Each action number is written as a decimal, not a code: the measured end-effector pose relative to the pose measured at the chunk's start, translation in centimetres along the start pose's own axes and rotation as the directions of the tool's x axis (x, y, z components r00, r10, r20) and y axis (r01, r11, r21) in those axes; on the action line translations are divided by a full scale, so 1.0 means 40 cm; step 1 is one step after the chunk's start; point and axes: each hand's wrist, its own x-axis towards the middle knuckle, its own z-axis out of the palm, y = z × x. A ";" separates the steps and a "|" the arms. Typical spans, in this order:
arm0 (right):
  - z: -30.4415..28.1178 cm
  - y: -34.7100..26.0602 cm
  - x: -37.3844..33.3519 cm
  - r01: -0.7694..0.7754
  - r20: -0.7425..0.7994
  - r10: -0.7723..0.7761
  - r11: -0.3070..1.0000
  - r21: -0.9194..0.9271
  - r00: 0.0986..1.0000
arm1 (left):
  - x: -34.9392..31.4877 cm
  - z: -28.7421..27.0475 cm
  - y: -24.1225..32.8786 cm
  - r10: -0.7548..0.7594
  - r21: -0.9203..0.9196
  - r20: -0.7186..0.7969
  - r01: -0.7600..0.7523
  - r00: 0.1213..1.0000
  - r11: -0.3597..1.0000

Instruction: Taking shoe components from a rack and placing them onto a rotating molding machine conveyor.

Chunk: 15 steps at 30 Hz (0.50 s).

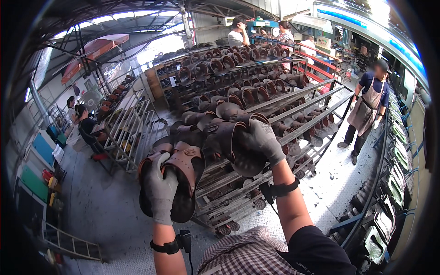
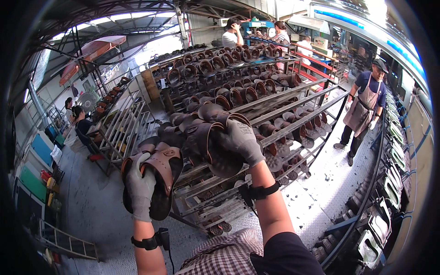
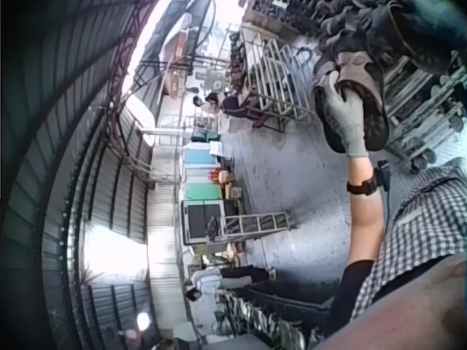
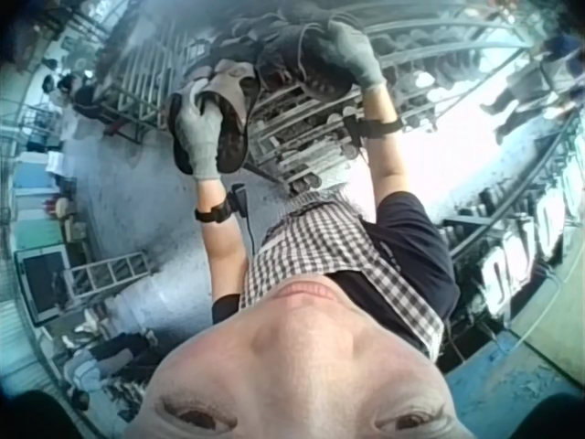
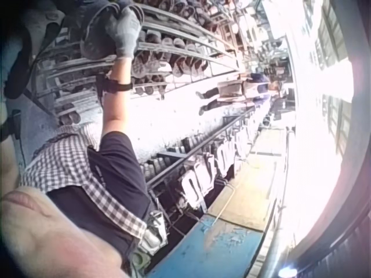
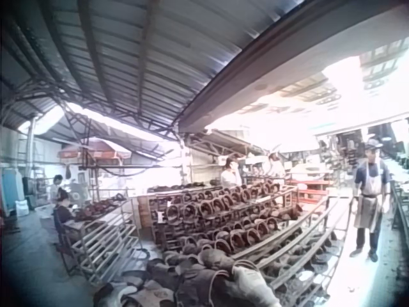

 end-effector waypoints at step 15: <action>0.015 0.027 0.011 -0.021 0.015 0.022 0.999 -0.049 1.000 | -0.002 0.007 -0.012 0.022 0.006 -0.003 -0.022 1.000 1.000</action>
